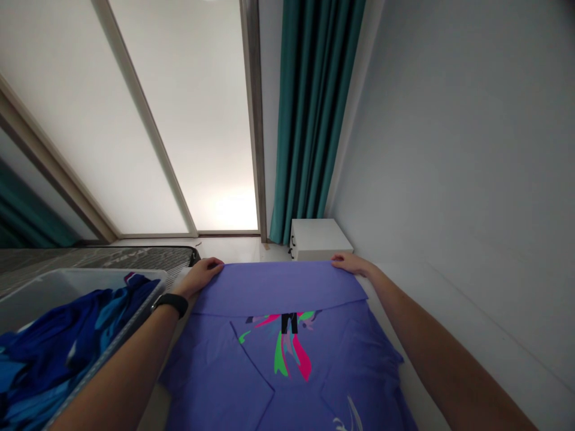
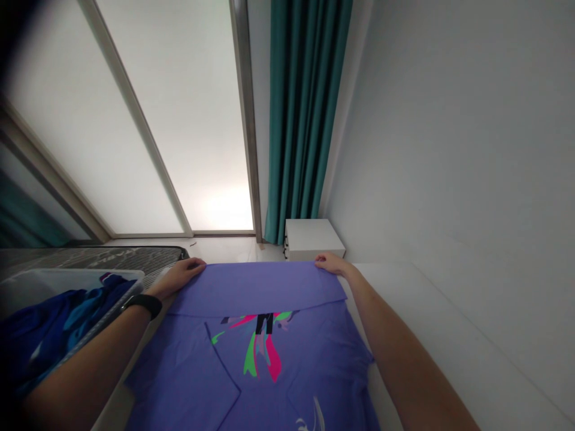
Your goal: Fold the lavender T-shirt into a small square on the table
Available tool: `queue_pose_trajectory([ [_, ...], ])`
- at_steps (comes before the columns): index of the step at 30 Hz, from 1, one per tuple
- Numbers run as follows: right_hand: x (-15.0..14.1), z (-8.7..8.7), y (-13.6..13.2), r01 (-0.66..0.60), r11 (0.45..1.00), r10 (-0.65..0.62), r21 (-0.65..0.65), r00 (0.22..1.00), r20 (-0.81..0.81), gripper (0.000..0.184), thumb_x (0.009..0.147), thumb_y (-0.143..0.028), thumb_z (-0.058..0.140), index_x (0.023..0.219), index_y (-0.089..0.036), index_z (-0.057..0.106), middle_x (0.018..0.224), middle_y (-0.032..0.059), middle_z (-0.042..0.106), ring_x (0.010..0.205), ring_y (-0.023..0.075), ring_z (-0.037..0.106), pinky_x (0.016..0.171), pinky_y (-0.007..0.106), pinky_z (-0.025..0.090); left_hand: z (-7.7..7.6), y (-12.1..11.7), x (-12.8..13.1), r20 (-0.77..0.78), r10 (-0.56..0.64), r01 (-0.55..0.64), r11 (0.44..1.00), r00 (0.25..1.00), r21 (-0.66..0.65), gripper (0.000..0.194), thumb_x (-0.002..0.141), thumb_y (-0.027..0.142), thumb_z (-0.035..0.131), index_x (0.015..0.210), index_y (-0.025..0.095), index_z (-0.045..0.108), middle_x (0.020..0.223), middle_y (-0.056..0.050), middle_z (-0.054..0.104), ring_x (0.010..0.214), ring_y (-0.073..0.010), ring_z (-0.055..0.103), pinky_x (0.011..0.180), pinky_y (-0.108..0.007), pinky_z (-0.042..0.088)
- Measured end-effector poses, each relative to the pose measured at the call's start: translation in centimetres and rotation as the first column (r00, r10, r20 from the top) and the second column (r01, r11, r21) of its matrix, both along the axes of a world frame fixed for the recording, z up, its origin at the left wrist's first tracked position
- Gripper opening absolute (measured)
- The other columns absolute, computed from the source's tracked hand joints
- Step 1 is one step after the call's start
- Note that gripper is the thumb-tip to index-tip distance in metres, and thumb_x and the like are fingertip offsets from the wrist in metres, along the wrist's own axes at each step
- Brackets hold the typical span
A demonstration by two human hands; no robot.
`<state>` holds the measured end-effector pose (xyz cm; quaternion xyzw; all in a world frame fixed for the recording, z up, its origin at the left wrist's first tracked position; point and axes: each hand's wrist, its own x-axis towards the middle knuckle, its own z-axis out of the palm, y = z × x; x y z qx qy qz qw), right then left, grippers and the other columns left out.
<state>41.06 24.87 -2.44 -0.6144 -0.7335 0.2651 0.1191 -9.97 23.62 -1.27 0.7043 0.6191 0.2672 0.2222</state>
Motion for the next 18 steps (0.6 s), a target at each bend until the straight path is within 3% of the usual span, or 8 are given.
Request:
queue_pose_trajectory([
  [9,-0.4,0.3,-0.3,-0.002,0.994,-0.002,0.111,0.999,0.032,0.017,0.082,-0.023,0.056,0.089,-0.015,0.069,0.089,0.0067,0.073,0.083,0.0186,0.063,0.076,0.028,0.048,0.7,-0.7,0.2,0.066,0.012,-0.009,0.999,0.998,-0.05,0.04,0.066,0.054,0.057,0.08,0.019,0.071,0.081,-0.005,0.074,0.079,-0.0233,0.066,0.07,-0.029,0.049],
  [18,-0.7,2.7,-1.3,0.024,0.973,-0.051,0.23,0.993,0.111,0.016,0.085,-0.022,0.055,0.092,-0.017,0.068,0.097,0.0087,0.073,0.09,0.0202,0.064,0.082,0.029,0.046,1.6,-1.1,0.1,0.074,0.062,-0.066,0.996,0.995,0.054,0.041,0.071,0.052,0.055,0.083,0.016,0.069,0.081,-0.007,0.073,0.08,-0.0234,0.065,0.073,-0.031,0.05],
])
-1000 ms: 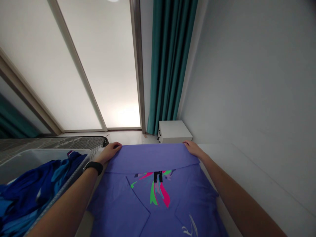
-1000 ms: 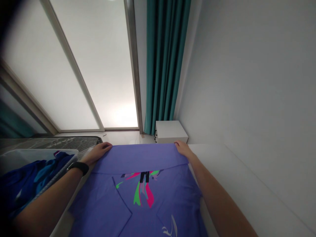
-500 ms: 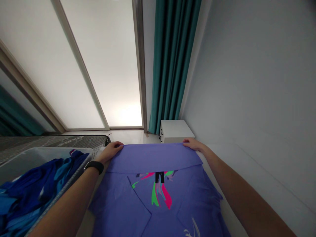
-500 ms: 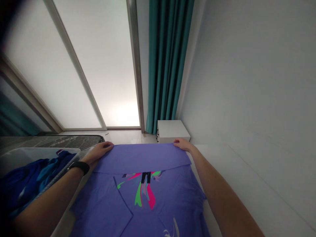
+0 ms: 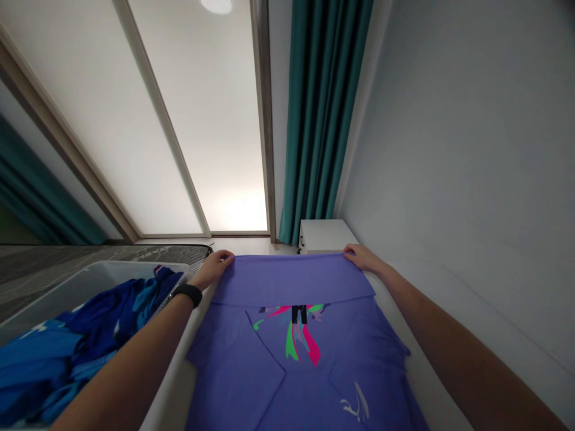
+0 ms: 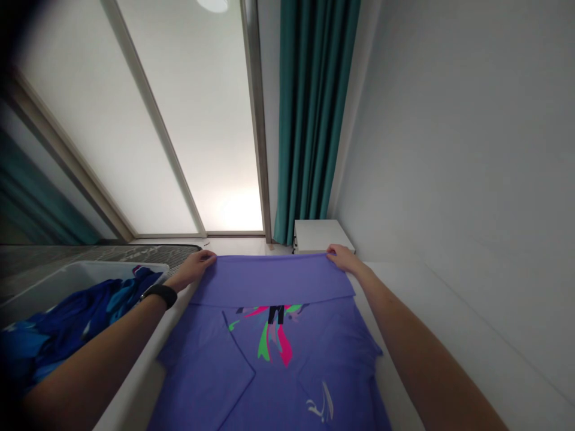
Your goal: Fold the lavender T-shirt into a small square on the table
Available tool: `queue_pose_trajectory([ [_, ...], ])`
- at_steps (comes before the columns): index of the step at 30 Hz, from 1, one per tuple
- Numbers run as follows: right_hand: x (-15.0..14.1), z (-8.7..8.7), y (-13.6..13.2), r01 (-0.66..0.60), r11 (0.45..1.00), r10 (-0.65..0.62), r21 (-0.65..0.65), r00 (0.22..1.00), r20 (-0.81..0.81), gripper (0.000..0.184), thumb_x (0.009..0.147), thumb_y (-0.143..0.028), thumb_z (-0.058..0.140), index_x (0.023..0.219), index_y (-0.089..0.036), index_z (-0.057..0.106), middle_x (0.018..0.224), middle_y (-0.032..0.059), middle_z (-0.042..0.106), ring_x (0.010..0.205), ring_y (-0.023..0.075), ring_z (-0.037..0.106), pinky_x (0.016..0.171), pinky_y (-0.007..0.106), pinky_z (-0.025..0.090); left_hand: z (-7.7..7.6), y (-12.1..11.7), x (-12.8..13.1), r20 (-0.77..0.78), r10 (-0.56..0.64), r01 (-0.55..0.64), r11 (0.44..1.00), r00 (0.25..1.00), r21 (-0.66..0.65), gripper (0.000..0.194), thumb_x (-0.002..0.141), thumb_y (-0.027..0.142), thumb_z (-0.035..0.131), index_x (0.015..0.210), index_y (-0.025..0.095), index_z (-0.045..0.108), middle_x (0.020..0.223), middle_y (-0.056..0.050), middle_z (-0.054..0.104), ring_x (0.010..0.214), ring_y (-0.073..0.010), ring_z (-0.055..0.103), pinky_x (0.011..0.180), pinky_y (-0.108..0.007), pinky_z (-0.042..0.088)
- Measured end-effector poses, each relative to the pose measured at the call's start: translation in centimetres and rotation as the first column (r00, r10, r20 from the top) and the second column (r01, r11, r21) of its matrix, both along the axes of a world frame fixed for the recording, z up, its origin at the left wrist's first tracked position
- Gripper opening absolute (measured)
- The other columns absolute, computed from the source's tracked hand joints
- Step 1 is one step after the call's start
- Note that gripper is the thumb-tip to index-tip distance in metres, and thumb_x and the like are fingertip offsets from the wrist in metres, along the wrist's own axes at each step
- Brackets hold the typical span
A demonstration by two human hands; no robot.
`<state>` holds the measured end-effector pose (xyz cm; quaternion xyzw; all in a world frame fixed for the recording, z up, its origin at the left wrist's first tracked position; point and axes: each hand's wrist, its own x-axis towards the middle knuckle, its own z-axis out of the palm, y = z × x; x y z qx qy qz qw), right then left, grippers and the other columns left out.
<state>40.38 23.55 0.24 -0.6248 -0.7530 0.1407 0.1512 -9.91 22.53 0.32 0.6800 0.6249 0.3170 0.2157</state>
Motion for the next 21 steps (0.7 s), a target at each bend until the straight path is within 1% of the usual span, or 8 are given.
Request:
queue_pose_trajectory([
  [4,0.0,1.7,-1.1,0.012,0.999,-0.012,0.034,1.0,0.019,0.017,0.085,-0.021,0.054,0.093,-0.016,0.069,0.098,0.0097,0.073,0.089,0.0205,0.065,0.081,0.028,0.046,1.4,-0.3,0.0,-0.012,0.02,-0.019,0.997,1.0,0.071,0.038,0.073,0.049,0.054,0.084,0.017,0.07,0.084,-0.007,0.073,0.085,-0.0238,0.065,0.077,-0.031,0.05],
  [8,0.2,3.3,-2.6,0.006,0.998,-0.007,0.056,1.0,0.022,0.017,0.085,-0.021,0.054,0.091,-0.016,0.069,0.095,0.0085,0.073,0.087,0.0198,0.065,0.08,0.027,0.047,2.9,-1.3,0.1,-0.036,0.032,-0.027,0.993,0.999,0.118,0.038,0.073,0.048,0.053,0.085,0.016,0.07,0.085,-0.007,0.073,0.086,-0.0238,0.065,0.078,-0.031,0.05],
  [12,0.3,4.6,-4.3,-0.006,0.997,0.005,0.077,1.0,0.02,0.018,0.084,-0.02,0.054,0.092,-0.017,0.069,0.096,0.0081,0.073,0.087,0.0194,0.065,0.079,0.026,0.047,4.1,-2.8,0.3,-0.064,0.038,-0.029,0.99,0.997,0.141,0.037,0.073,0.045,0.052,0.084,0.016,0.071,0.084,-0.007,0.073,0.086,-0.0244,0.065,0.08,-0.032,0.049],
  [16,0.4,5.5,-6.5,-0.017,0.996,0.015,0.092,1.0,0.019,0.018,0.085,-0.022,0.053,0.092,-0.017,0.069,0.094,0.0081,0.074,0.084,0.0194,0.065,0.077,0.026,0.047,5.2,-4.8,0.4,-0.078,0.064,-0.05,0.985,0.995,0.166,0.034,0.073,0.04,0.051,0.083,0.016,0.071,0.087,-0.007,0.074,0.086,-0.0249,0.065,0.083,-0.033,0.049],
  [21,0.7,6.6,-9.0,-0.031,0.993,0.03,0.116,0.999,0.014,0.017,0.084,-0.024,0.053,0.089,-0.019,0.069,0.091,0.0066,0.074,0.082,0.0194,0.065,0.075,0.027,0.047,6.4,-7.0,0.4,-0.07,0.093,-0.078,0.978,0.993,0.194,0.032,0.072,0.039,0.052,0.082,0.016,0.071,0.086,-0.007,0.074,0.086,-0.0255,0.066,0.084,-0.033,0.049],
])
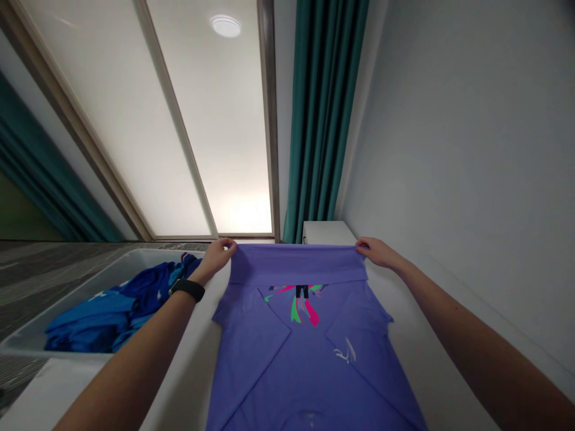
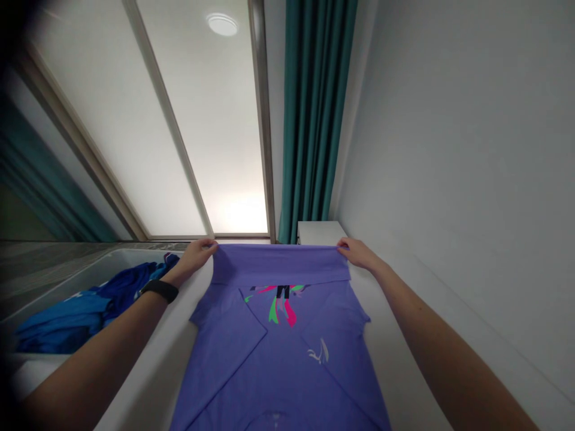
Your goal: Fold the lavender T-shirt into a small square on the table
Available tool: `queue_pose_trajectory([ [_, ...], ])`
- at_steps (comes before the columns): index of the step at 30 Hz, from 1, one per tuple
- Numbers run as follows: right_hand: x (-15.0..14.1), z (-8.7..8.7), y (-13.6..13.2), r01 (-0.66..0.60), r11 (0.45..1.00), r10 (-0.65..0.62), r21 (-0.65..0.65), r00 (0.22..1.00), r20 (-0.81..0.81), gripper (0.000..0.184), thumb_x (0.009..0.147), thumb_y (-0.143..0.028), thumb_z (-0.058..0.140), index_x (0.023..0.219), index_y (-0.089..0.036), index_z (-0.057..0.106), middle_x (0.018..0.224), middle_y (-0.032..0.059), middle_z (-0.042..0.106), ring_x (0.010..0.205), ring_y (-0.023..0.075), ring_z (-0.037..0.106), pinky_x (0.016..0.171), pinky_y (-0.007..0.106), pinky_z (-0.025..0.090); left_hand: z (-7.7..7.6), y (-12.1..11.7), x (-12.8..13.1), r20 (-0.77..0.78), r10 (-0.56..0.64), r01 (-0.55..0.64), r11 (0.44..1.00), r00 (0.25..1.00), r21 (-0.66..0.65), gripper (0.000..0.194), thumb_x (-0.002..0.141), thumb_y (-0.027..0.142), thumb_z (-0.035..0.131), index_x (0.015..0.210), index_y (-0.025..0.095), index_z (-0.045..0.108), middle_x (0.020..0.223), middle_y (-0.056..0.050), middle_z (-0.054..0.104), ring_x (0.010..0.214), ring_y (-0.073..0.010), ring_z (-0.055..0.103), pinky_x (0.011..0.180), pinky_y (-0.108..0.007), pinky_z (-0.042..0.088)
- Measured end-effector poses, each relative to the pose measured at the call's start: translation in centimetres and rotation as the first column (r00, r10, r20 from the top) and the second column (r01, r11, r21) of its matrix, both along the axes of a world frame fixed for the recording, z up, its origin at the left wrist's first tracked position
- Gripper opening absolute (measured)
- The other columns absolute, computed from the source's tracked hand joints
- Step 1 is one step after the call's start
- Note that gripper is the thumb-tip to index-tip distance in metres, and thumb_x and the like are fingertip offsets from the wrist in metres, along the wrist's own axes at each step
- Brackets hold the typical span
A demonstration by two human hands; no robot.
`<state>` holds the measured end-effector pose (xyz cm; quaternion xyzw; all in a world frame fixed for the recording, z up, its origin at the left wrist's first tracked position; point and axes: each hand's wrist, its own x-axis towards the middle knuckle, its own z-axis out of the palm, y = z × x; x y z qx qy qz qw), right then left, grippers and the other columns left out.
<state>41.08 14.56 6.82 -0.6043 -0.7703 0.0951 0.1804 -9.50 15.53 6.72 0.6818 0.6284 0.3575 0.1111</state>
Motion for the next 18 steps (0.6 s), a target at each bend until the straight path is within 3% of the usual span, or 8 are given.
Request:
queue_pose_trajectory([
  [6,0.1,1.3,-2.5,-0.014,1.0,0.014,0.007,1.0,-0.011,0.017,0.083,-0.026,0.052,0.087,-0.019,0.068,0.088,0.0063,0.073,0.079,0.0196,0.064,0.072,0.027,0.047,1.1,-3.2,0.0,0.024,-0.018,0.017,0.999,1.0,0.047,0.029,0.075,0.039,0.052,0.083,0.017,0.069,0.09,-0.006,0.073,0.092,-0.0254,0.065,0.087,-0.033,0.048],
  [11,0.2,1.3,-5.3,-0.045,0.999,0.046,0.021,0.998,-0.044,0.017,0.084,-0.03,0.05,0.085,-0.02,0.065,0.087,0.006,0.072,0.081,0.021,0.064,0.075,0.029,0.048,1.0,-6.3,0.0,0.042,-0.037,0.033,0.996,0.998,0.082,0.028,0.076,0.042,0.053,0.082,0.018,0.067,0.094,-0.007,0.071,0.093,-0.0249,0.063,0.084,-0.033,0.049],
  [15,0.3,0.6,-8.4,-0.029,0.999,0.032,0.032,0.997,-0.076,0.019,0.085,-0.035,0.048,0.086,-0.022,0.063,0.088,0.006,0.071,0.083,0.0225,0.065,0.078,0.032,0.049,0.1,-9.2,-0.4,0.027,-0.062,0.059,0.992,0.998,0.112,0.034,0.078,0.049,0.053,0.084,0.019,0.067,0.093,-0.007,0.068,0.086,-0.0238,0.062,0.071,-0.031,0.049],
  [18,0.2,-1.3,-11.5,-0.017,0.997,0.024,0.079,0.996,-0.09,0.022,0.087,-0.039,0.048,0.089,-0.023,0.064,0.094,0.0072,0.071,0.087,0.0241,0.065,0.081,0.034,0.05,-1.2,-11.8,-1.1,-0.002,-0.116,0.115,0.983,0.993,0.143,0.031,0.081,0.049,0.054,0.086,0.021,0.067,0.096,-0.007,0.066,0.088,-0.0238,0.062,0.071,-0.031,0.05],
])
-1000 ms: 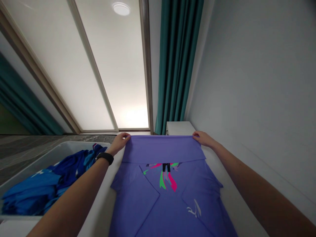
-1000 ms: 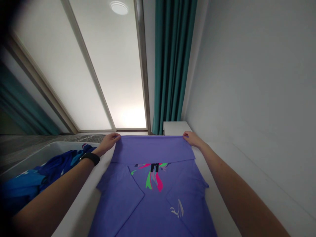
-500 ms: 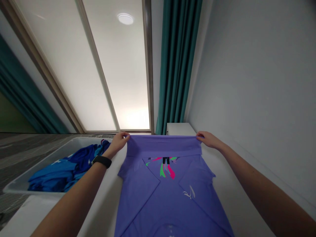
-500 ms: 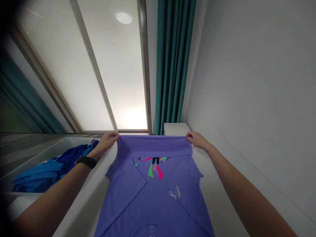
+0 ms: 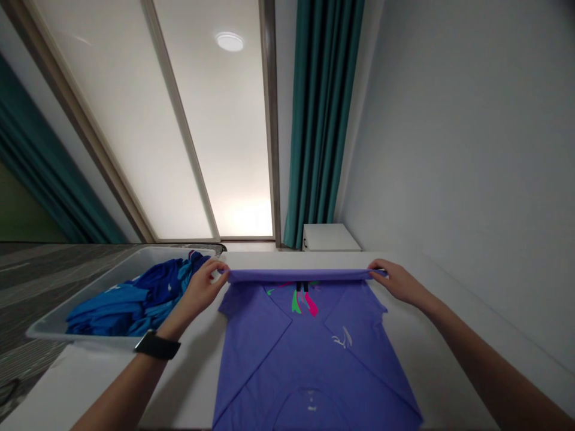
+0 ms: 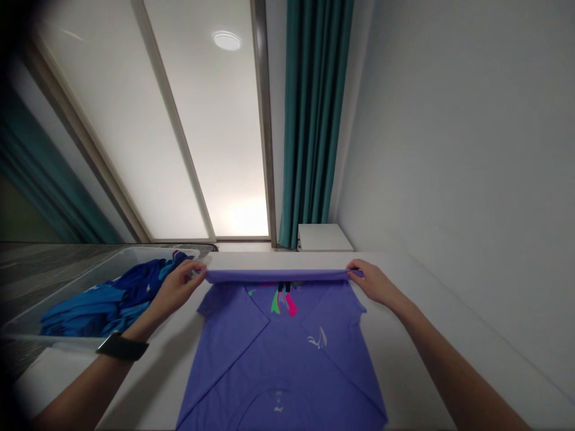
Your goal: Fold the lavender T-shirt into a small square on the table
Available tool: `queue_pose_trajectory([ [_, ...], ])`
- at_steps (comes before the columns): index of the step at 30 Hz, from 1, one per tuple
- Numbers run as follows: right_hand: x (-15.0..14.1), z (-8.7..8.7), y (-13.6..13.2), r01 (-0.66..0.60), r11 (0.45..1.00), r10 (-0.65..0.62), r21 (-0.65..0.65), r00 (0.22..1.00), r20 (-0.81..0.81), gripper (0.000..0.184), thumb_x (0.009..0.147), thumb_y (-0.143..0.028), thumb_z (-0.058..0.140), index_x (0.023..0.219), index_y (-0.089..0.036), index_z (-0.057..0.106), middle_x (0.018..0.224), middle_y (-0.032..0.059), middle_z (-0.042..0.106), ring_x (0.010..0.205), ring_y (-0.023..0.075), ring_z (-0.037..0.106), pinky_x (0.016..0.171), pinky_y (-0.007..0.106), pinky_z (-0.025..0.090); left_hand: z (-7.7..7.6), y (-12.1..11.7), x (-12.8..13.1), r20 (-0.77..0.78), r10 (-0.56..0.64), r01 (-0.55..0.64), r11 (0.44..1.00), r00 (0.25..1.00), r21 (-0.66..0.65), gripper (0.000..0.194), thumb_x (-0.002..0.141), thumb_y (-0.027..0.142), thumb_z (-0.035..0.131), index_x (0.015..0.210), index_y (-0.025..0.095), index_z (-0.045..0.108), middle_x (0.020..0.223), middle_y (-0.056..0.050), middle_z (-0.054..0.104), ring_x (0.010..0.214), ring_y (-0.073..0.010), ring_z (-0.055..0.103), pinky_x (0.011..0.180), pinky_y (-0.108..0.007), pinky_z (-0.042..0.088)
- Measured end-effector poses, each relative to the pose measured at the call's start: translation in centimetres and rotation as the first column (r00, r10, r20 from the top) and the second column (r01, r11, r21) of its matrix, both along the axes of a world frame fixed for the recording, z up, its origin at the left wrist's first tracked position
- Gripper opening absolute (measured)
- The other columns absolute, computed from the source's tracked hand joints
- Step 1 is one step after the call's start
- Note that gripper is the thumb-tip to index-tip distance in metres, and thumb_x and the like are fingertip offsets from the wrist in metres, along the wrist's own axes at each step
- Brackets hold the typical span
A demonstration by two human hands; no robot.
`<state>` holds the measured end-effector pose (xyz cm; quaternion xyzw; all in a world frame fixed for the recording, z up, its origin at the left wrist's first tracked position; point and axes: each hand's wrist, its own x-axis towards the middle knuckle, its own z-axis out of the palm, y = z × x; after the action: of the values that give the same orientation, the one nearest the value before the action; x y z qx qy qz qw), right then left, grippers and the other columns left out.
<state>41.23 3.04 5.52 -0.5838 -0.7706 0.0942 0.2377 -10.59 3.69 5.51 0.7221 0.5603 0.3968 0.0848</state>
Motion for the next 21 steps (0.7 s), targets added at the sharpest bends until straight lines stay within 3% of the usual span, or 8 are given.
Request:
queue_pose_trajectory([
  [6,-0.6,-7.9,-5.9,-0.075,0.966,0.081,0.248,0.997,-0.017,0.018,0.089,-0.033,0.051,0.091,-0.024,0.067,0.103,0.01,0.069,0.104,0.0278,0.062,0.091,0.045,0.048,-4.5,-4.1,-1.2,-0.133,-0.177,0.184,0.982,0.975,0.041,0.021,0.089,0.038,0.053,0.086,0.022,0.066,0.102,-0.007,0.065,0.099,-0.0233,0.062,0.09,-0.036,0.051],
  [9,-0.7,-10.4,-7.3,-0.088,0.947,0.098,0.308,0.995,-0.017,0.014,0.087,-0.027,0.054,0.089,-0.025,0.067,0.104,0.0089,0.068,0.104,0.0268,0.063,0.089,0.044,0.049,-6.1,-4.8,-1.3,-0.196,-0.195,0.209,0.977,0.961,0.05,0.018,0.089,0.033,0.052,0.085,0.021,0.064,0.104,-0.008,0.064,0.1,-0.0228,0.062,0.092,-0.038,0.051],
  [21,-0.2,-11.1,-7.9,-0.052,0.955,0.07,0.292,0.996,-0.053,0.014,0.086,-0.025,0.056,0.09,-0.026,0.07,0.107,0.0091,0.066,0.106,0.0273,0.062,0.089,0.046,0.049,-6.8,-5.7,-1.6,-0.273,-0.29,0.305,0.952,0.917,0.013,0.009,0.087,0.023,0.054,0.086,0.021,0.063,0.107,-0.008,0.063,0.103,-0.0211,0.06,0.09,-0.034,0.051],
])
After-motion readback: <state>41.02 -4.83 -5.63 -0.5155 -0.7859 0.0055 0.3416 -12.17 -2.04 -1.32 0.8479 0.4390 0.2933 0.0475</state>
